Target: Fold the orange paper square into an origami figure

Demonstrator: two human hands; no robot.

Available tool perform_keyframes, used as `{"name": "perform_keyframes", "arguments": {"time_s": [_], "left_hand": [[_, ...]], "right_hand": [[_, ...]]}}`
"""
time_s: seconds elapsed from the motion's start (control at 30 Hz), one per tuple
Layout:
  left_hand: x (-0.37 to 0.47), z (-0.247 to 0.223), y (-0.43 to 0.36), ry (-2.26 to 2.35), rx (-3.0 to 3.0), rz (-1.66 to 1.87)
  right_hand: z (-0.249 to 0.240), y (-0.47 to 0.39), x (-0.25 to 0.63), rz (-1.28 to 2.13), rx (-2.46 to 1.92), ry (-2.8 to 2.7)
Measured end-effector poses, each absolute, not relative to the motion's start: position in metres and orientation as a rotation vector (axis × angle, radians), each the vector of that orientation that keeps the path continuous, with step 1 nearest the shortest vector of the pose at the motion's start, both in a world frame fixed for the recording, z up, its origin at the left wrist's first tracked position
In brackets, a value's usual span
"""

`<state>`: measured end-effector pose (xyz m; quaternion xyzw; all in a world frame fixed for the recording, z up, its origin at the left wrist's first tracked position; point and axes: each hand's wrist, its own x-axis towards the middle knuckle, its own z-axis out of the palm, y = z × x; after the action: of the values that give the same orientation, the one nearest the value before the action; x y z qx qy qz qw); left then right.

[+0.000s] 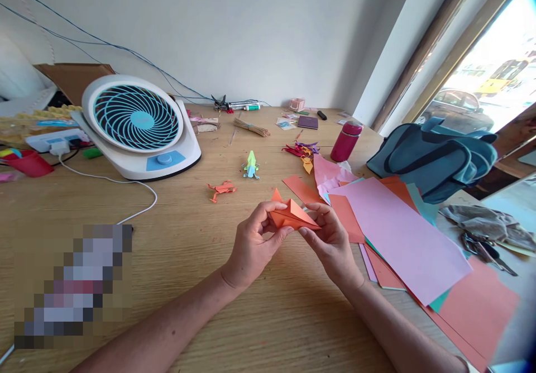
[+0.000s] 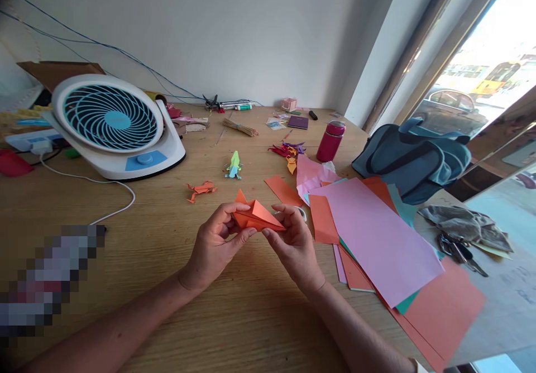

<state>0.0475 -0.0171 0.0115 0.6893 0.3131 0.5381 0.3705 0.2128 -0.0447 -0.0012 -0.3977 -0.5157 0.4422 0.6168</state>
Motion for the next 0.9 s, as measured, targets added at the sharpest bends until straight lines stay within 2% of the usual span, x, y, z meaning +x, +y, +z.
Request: {"name": "perform_keyframes", "arguments": {"time_s": [0.57,0.77,0.9], "left_hand": [[0.053,0.005,-0.02,0.786,1.403,1.202],[0.038,0.024,-0.004,0.833,1.413,1.027],[0.026,0.038,0.007,0.928,1.535,0.846]], "right_hand": [[-0.006,-0.041,0.209,1.121,-0.912,-1.072],[-0.005,-0.038,0.219,1.176,-0.955,-1.053],[-0.003,-0.039,0.224,1.234,-0.953,-1.238]]}}
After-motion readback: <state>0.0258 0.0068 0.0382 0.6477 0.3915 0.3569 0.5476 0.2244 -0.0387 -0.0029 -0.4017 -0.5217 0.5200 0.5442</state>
